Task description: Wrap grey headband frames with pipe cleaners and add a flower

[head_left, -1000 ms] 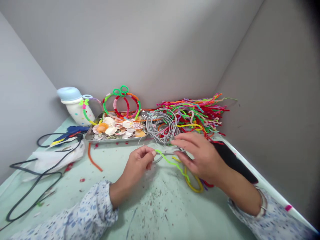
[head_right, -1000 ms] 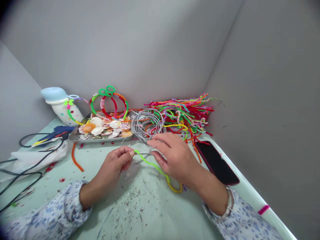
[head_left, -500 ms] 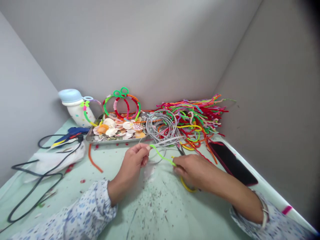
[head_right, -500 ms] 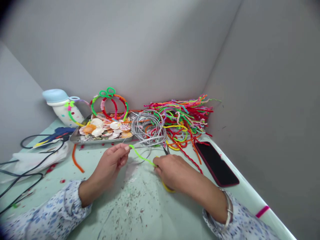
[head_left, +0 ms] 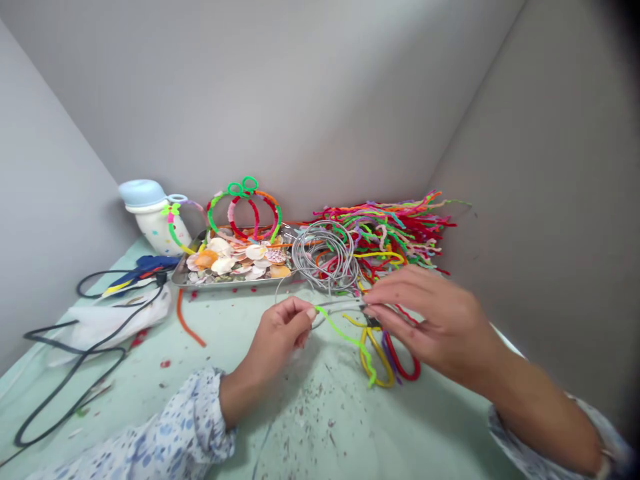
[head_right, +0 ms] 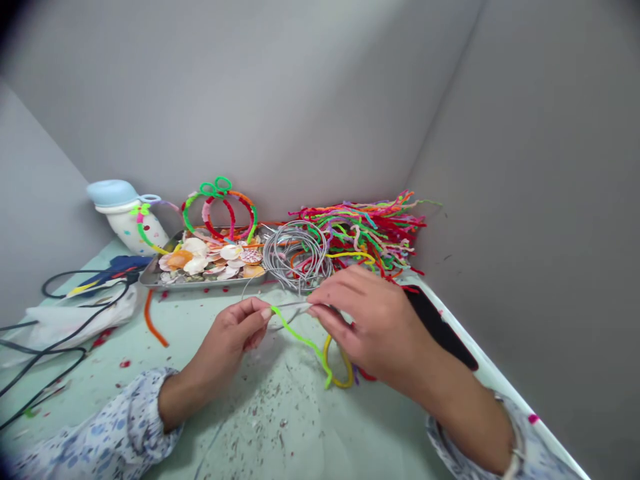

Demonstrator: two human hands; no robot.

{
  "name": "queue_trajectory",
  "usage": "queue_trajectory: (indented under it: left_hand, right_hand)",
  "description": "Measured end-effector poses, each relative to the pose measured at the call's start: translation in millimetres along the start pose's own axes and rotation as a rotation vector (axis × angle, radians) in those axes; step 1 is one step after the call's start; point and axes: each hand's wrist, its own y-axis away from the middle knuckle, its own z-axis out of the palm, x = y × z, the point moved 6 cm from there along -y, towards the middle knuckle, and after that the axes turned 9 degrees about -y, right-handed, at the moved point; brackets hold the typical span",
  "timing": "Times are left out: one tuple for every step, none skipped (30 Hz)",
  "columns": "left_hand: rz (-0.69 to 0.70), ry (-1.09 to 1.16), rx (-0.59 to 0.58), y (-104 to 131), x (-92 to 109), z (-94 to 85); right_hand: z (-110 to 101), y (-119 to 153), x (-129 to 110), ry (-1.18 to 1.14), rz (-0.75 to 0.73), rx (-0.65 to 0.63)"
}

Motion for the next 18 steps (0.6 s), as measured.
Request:
queue_trajectory:
  left_hand:
    - [-0.004, -0.012, -0.018, 1.7, 0.5, 2.7]
    - [-0.004, -0.023, -0.034, 3.4, 1.1, 5.2]
    - [-0.001, -0.034, -0.051, 5.0, 1.9, 7.4]
    - [0.006, -0.043, -0.068, 6.5, 2.6, 9.3]
    - [0.014, -0.051, -0.082, 7.8, 3.3, 10.8]
    - [0.023, -0.055, -0.094, 8.8, 3.8, 11.8]
    - [0.029, -0.055, -0.102, 9.6, 4.0, 12.4]
    - [0.033, -0.054, -0.109, 10.2, 4.0, 12.9]
    - [0.036, -0.05, -0.118, 10.4, 3.8, 13.4]
    - [0.038, -0.046, -0.125, 10.5, 3.5, 13.8]
    - [0.039, -0.04, -0.131, 10.4, 3.1, 14.3]
    - [0.039, -0.033, -0.134, 10.1, 2.9, 14.7]
    - [0.04, -0.026, -0.136, 9.9, 2.8, 15.0]
    - [0.039, -0.018, -0.135, 9.7, 2.8, 15.3]
    - [0.037, -0.015, -0.134, 9.6, 2.9, 15.5]
    - [0.034, -0.016, -0.133, 9.7, 3.2, 15.7]
    - [0.031, -0.022, -0.13, 9.9, 3.6, 15.8]
    - [0.03, -0.029, -0.126, 10.2, 4.1, 15.8]
  right_hand:
    - [7.9, 0.1, -2.1, 0.053, -0.067, -0.007]
    - [16.7, 0.7, -3.0, 0.087, -0.113, -0.029]
    - [25.5, 1.7, -3.3, 0.104, -0.146, -0.061]
    - [33.5, 2.8, -2.5, 0.117, -0.153, -0.095]
    - [40.3, 4.2, -1.7, 0.126, -0.154, -0.125]
    - [45.3, 5.6, -1.0, 0.133, -0.151, -0.143]
    - [49.3, 7.0, -0.2, 0.141, -0.143, -0.155]
    - [52.1, 8.2, 0.2, 0.148, -0.14, -0.158]
    - [54.1, 9.3, 0.6, 0.154, -0.139, -0.154]
    - [55.8, 10.3, 0.9, 0.156, -0.14, -0.15]
    - [57.1, 11.1, 1.0, 0.155, -0.147, -0.142]
    - [58.0, 11.8, 0.9, 0.15, -0.156, -0.132]
    - [58.7, 12.4, 1.0, 0.143, -0.163, -0.121]
    - [59.1, 12.8, 1.1, 0.134, -0.166, -0.111]
    - [59.2, 13.0, 1.5, 0.124, -0.164, -0.103]
    - [59.2, 13.1, 2.1, 0.111, -0.153, -0.098]
    - [59.2, 13.0, 2.9, 0.096, -0.136, -0.095]
    - [59.1, 12.9, 3.7, 0.077, -0.115, -0.094]
